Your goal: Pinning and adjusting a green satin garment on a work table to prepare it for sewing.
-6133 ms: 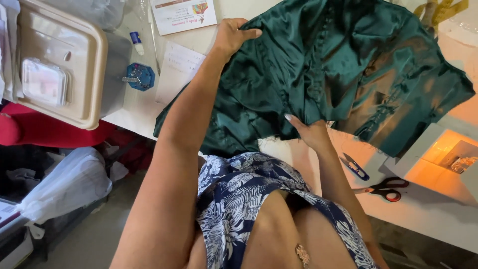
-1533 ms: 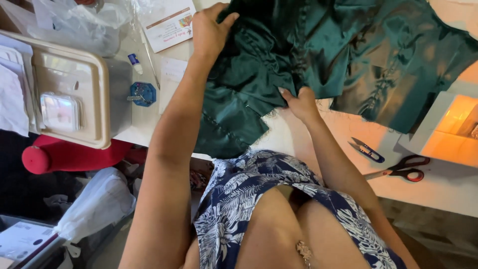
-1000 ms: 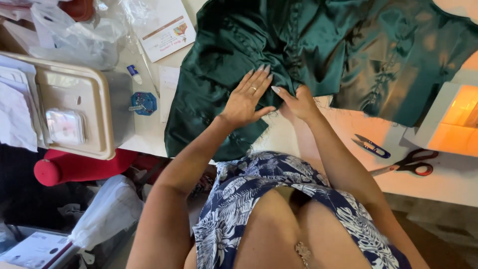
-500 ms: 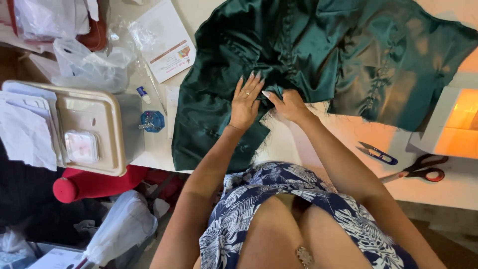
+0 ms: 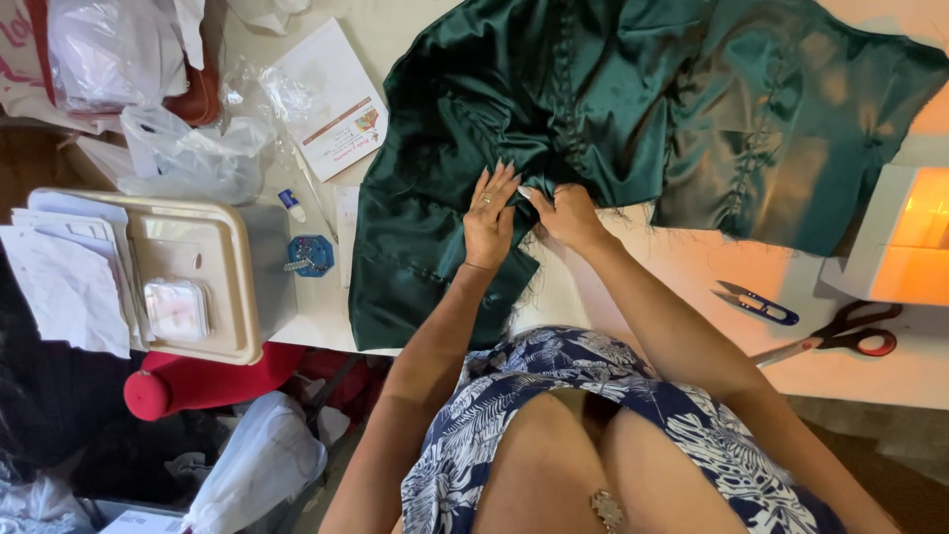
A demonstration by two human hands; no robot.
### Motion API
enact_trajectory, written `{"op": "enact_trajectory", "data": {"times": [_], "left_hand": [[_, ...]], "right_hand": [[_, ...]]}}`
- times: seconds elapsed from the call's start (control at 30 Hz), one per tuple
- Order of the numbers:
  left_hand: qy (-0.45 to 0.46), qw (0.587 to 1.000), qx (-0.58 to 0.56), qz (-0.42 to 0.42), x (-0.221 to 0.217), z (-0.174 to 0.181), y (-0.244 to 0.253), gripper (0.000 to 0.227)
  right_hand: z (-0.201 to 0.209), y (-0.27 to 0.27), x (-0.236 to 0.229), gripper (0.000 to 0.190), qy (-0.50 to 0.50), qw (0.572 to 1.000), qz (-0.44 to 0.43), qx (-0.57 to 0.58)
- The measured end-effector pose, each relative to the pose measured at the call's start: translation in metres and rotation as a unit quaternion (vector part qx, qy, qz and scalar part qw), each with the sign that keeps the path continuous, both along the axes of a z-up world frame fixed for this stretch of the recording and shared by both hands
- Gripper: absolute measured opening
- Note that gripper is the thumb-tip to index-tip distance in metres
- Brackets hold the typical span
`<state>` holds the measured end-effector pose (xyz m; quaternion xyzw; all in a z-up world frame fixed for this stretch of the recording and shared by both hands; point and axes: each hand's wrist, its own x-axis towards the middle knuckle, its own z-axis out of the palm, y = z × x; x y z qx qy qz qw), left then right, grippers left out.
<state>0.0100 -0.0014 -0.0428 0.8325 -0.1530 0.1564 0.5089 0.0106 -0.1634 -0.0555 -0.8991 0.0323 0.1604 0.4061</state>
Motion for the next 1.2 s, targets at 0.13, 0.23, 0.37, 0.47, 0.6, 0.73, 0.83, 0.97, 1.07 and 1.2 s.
{"op": "enact_trajectory", "data": {"times": [0.13, 0.23, 0.37, 0.47, 0.6, 0.73, 0.83, 0.97, 1.07, 1.2], "left_hand": [[0.003, 1.0, 0.012, 0.003, 0.0, 0.006, -0.001, 0.033], [0.003, 0.999, 0.033, -0.014, -0.002, 0.02, 0.0, 0.036], [0.029, 0.943, 0.315, -0.105, -0.012, 0.036, 0.012, 0.078], [0.035, 0.932, 0.345, -0.104, -0.016, 0.06, 0.017, 0.078], [0.033, 0.95, 0.308, -0.032, -0.007, 0.112, 0.056, 0.08], [0.24, 0.922, 0.239, 0.186, -0.009, 0.121, 0.128, 0.081], [0.371, 0.872, 0.234, 0.216, -0.032, 0.085, 0.182, 0.07], [0.607, 0.704, 0.333, 0.161, -0.047, 0.1, 0.189, 0.035], [0.589, 0.707, 0.347, 0.185, -0.079, 0.063, 0.212, 0.047], [0.337, 0.847, 0.306, 0.274, -0.096, 0.049, 0.216, 0.054]], "right_hand": [[-0.001, 0.002, 0.0, 0.068, -0.007, 1.0, 0.015, -0.018], [0.018, -0.004, 0.0, 0.061, -0.017, 1.0, 0.004, 0.009], [0.021, -0.033, -0.021, 0.053, -0.052, 0.998, 0.034, 0.0], [0.101, -0.063, -0.035, 0.023, 0.078, 0.978, 0.055, 0.188], [0.017, -0.23, -0.033, 0.055, 0.127, 0.95, -0.042, 0.281], [0.006, -0.362, 0.014, 0.034, -0.111, 0.939, -0.315, 0.076], [0.048, -0.373, 0.06, 0.098, 0.007, 0.914, -0.282, -0.292], [0.003, -0.422, 0.078, 0.159, 0.304, 0.835, -0.313, -0.335], [0.041, -0.394, 0.08, 0.059, 0.283, 0.875, -0.248, -0.305], [0.009, -0.426, 0.058, 0.059, 0.063, 0.926, -0.142, -0.344]]}}
